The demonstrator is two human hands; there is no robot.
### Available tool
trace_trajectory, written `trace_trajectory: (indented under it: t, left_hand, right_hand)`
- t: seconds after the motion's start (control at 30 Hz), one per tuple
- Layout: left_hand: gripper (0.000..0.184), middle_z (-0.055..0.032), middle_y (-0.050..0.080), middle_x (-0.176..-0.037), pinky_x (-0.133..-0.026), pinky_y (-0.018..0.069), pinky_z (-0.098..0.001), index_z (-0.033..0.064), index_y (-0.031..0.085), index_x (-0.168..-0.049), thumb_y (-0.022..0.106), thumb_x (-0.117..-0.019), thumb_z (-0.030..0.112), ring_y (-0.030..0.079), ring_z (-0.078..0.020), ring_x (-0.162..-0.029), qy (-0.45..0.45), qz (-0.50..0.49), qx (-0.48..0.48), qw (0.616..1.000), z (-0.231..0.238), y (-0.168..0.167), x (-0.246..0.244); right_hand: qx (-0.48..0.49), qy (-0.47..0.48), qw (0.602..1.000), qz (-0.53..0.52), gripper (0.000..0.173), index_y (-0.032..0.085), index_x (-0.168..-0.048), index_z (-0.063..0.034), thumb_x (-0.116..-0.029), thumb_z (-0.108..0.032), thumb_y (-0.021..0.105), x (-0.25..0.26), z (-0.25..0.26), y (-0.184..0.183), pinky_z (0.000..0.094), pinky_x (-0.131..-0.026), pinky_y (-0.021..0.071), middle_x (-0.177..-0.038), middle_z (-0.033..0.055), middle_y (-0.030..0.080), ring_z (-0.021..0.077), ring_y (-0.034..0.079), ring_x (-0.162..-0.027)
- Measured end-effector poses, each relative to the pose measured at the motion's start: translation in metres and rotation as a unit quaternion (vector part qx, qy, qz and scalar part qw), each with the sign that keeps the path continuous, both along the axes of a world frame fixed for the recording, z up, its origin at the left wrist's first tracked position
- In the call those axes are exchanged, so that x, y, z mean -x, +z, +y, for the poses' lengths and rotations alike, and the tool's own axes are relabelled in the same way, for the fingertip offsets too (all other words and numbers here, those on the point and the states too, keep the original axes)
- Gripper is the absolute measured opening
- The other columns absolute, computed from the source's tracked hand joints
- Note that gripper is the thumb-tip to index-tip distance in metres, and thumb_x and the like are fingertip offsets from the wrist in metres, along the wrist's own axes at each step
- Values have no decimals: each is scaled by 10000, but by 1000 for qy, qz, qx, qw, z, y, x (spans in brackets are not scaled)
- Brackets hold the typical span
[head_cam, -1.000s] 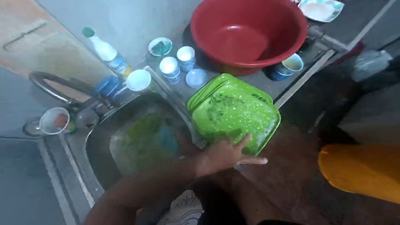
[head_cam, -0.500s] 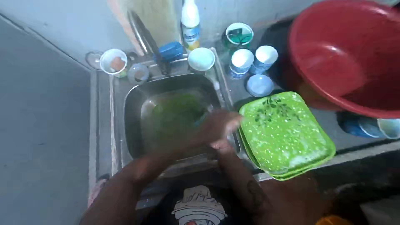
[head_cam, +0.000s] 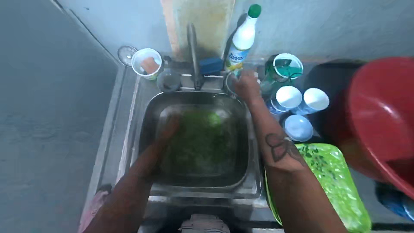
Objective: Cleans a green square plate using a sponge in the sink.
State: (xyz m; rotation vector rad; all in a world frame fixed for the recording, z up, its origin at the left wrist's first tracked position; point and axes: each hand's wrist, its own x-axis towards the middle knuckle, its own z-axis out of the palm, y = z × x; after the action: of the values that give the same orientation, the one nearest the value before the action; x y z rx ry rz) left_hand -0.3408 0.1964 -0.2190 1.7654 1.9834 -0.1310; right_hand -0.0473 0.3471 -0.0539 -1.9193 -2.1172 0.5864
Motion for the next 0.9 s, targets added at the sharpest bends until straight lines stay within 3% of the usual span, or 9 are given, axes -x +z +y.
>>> trace_trajectory:
  t: [0.23,0.37,0.43,0.53,0.6,0.7,0.77,0.83,0.9]
  left_hand:
    - [643,-321,423,-1504,-1057,452,-621,-11,380,-1518,669,-985,204,508,-495,-1318,144,-70,18,987,-8,-3,-14]
    - [499,-302,527,-1434,-1124,355,-653,-14,546,-1420,631,-1020,271,475,-489,-1354,157,-113,29,981,-21,-30,20]
    - [474,-317,552,-1389,-1096,387,-660,-35,546,-1402,608,-1032,255,516,-496,-1308,190,-139,42,971,-21,-20,16]
    - [447,-302,583,-1326,-1002,481,-627,-22,507,-1407,581,-1035,215,598,-451,-1193,282,-190,56,939,-19,-10,11]
    - [413,-289,585,-1328,-1009,475,-615,-13,521,-1398,561,-1040,189,590,-431,-1198,324,-245,35,913,-21,-14,16]
    - [403,-292,572,-1347,-1047,451,-591,-48,535,-1378,525,-1065,205,567,-419,-1232,316,-281,5,906,-26,-21,24]
    - [426,-286,567,-1356,-1052,452,-564,-39,505,-1406,507,-1082,239,572,-395,-1231,310,-290,1,905,-29,-3,22]
    - [441,-261,555,-1385,-1055,452,-539,-5,471,-1452,497,-1084,237,564,-362,-1247,343,-314,-7,885,-32,16,17]
    - [478,-230,527,-1450,-1092,431,-541,57,432,-1507,474,-1097,299,538,-350,-1308,359,-332,-9,873,-36,28,17]
  right_hand:
    - [-18,16,999,-23,539,587,-1395,-66,-957,-370,657,-4,6,-28,705,-995,451,-1426,297,539,534,515,-1303]
    - [-26,-82,975,205,472,587,-1352,26,-979,-257,650,-10,8,-20,545,-1028,488,-1276,260,652,373,639,-1190]
    - [-31,-146,875,460,386,551,-1350,34,-1018,-160,550,-13,4,-14,370,-873,580,-1159,163,659,199,672,-1000]
    - [57,-138,676,721,313,538,-1286,-105,-1092,-273,359,-17,-20,-5,391,-765,610,-1041,56,677,169,687,-913]
    - [98,-99,615,776,436,537,-1288,-138,-1116,-427,260,-17,-43,-3,408,-758,625,-1055,52,691,184,699,-931]
    - [129,-77,610,778,591,488,-1376,-177,-1089,-561,143,-13,-81,-13,355,-746,626,-1103,22,697,148,700,-940]
    - [186,-112,614,759,329,480,-1353,-191,-1104,-333,319,-7,-106,-18,288,-694,616,-1037,3,700,108,698,-844]
    - [234,-146,652,706,416,479,-1400,-140,-994,-64,528,-1,-121,-20,273,-631,584,-1039,46,684,115,672,-793]
    - [243,-178,710,636,337,545,-1347,-107,-1012,-90,563,11,-133,-16,246,-601,562,-1003,27,685,84,656,-758]
